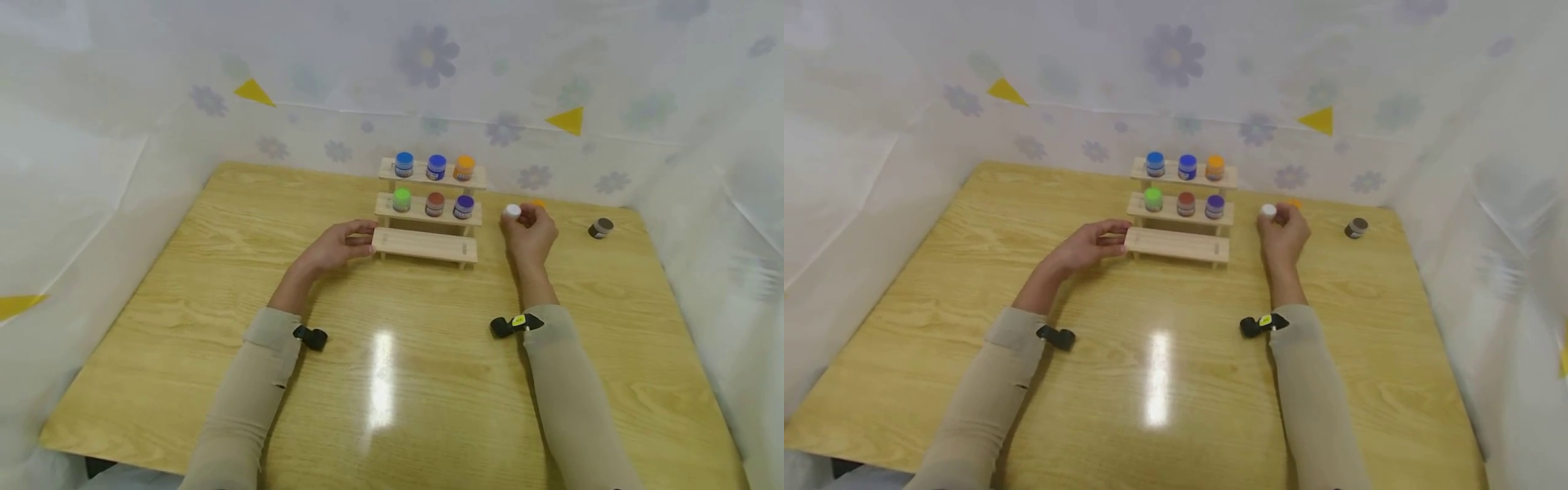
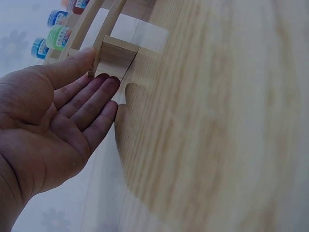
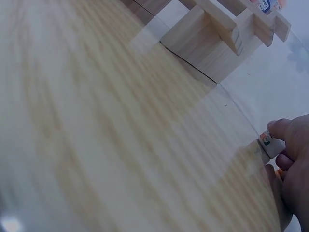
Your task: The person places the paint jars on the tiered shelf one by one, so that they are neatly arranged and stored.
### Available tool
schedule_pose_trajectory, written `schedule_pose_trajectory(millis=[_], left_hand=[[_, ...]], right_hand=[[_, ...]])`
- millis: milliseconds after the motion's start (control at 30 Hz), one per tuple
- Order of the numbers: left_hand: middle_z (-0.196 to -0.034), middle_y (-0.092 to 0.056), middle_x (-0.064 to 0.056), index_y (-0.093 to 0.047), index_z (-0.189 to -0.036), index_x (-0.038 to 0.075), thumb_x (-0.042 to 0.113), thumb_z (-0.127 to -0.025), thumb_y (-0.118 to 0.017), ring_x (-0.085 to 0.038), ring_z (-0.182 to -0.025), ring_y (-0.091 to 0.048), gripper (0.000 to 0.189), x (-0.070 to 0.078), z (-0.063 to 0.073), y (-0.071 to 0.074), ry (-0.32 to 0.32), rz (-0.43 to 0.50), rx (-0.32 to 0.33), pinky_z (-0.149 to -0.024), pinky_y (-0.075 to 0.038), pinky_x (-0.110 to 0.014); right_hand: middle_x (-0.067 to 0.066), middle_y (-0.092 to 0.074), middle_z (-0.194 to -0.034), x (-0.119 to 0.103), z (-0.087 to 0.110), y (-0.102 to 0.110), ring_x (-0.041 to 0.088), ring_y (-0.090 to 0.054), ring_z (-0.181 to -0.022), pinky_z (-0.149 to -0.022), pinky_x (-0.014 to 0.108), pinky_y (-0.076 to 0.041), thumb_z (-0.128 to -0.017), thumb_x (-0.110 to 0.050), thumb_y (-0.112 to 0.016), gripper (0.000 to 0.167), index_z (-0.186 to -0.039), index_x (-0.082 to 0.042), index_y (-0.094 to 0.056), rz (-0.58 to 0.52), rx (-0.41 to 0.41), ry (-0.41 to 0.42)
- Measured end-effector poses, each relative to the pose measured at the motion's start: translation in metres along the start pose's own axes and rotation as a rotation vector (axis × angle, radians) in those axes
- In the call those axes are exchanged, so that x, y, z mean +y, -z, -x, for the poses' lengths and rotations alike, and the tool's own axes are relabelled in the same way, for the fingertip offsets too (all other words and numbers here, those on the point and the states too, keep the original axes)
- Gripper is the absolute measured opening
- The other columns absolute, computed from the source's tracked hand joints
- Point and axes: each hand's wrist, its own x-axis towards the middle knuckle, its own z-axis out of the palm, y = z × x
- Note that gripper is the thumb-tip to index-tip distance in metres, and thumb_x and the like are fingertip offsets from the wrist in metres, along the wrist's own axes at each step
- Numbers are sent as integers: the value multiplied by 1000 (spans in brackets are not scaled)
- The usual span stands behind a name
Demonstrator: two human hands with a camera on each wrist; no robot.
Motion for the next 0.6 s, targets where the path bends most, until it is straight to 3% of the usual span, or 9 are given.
schedule_pose_trajectory(millis=[367,600], left_hand=[[-162,-45,-16,-44,-161,9,11,-107,-66,-33,-149,-47,59,0,-1,-3,7,11,5,-115,-49,-46],[-162,-45,-15,-44,-161,11,13,-107,-66,-32,-149,-47,58,1,0,-2,7,4,9,-115,-49,-46]], right_hand=[[6,-70,-111,2,6,4,12,-65,-97,-87,24,-54,-90,-19,-86,39,-123,-4,-73,-35,-52,53],[6,-70,-117,-3,14,15,15,-65,-107,-93,22,-56,-90,-24,-89,45,-128,-5,-73,-118,-154,118]])
